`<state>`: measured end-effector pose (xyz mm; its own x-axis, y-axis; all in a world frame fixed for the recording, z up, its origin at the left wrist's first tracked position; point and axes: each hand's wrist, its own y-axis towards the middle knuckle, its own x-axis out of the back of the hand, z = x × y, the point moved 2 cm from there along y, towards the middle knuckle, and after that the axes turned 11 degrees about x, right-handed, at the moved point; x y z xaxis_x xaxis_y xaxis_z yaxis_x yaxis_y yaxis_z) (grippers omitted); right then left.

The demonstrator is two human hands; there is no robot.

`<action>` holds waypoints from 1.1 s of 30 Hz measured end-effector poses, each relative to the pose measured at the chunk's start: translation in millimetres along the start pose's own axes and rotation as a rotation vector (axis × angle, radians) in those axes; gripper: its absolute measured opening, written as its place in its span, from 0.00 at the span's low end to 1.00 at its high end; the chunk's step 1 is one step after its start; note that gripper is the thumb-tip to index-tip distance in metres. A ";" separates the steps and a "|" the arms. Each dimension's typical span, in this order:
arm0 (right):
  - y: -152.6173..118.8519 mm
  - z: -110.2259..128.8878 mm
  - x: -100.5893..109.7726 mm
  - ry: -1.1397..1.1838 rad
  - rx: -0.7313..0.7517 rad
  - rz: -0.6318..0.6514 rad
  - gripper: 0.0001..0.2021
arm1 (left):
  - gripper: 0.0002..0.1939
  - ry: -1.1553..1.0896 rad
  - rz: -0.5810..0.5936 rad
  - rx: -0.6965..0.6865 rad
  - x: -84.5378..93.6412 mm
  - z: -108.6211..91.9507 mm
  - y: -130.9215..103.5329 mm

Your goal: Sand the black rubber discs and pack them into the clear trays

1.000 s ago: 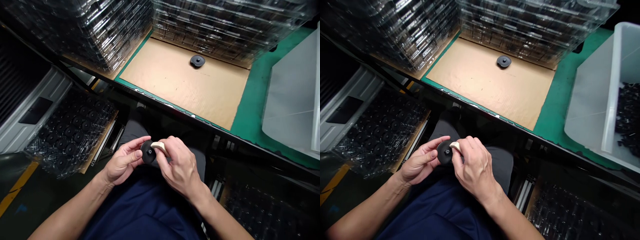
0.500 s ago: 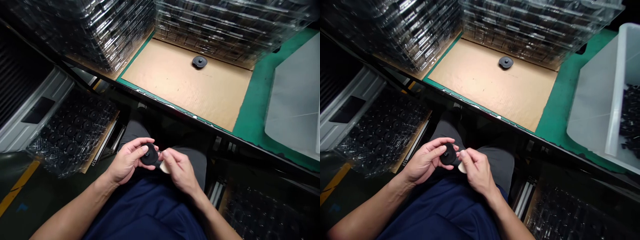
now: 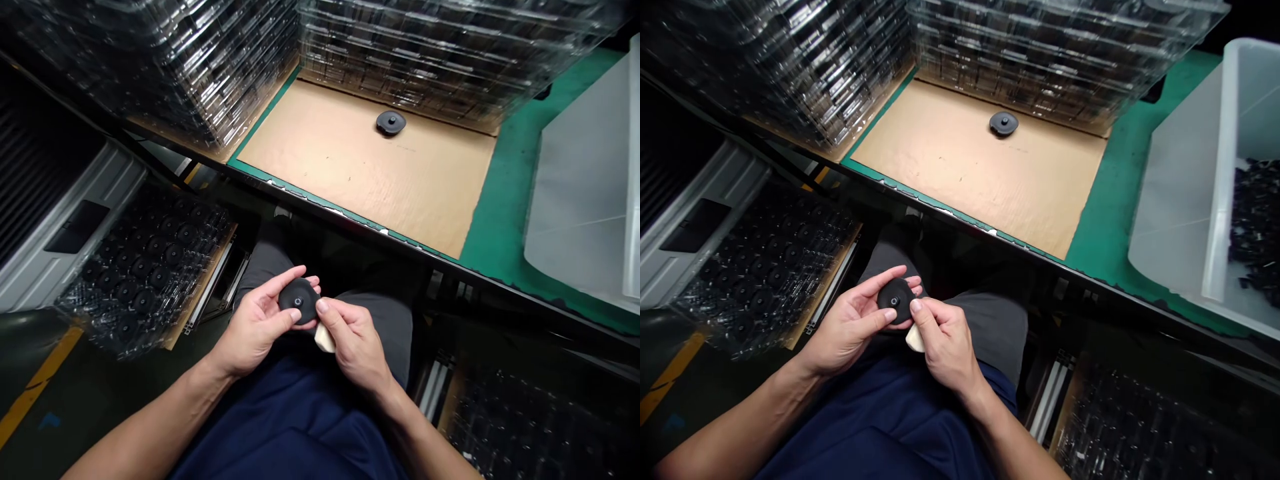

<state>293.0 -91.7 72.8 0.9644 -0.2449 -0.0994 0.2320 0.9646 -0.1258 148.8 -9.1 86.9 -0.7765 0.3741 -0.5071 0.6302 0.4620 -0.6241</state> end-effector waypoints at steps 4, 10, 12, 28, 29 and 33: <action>-3.4 6.8 -5.6 -0.099 0.188 0.021 0.22 | 0.23 0.072 -0.097 -0.022 -4.6 3.0 1.5; -10.0 6.8 -11.9 -0.215 0.290 0.020 0.21 | 0.11 0.107 -0.181 0.012 -4.9 -1.6 11.7; -11.7 6.0 -11.8 -0.220 0.302 -0.003 0.23 | 0.11 0.112 -0.141 0.092 0.1 -3.2 17.4; -11.4 -12.9 -2.0 -0.125 0.043 -0.176 0.25 | 0.32 -0.061 -0.023 0.119 -6.8 11.2 14.0; -11.5 -11.7 -3.5 -0.128 0.081 -0.160 0.25 | 0.30 -0.042 -0.048 0.093 -8.2 12.3 14.2; -12.9 -7.6 -10.0 -0.149 0.203 -0.057 0.24 | 0.19 0.104 -0.196 0.015 -7.5 13.6 16.5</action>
<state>279.4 -102.4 67.9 0.9535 -0.2971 0.0510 0.2930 0.9531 0.0753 165.1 -15.2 72.3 -0.8795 0.3595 -0.3119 0.4666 0.5222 -0.7138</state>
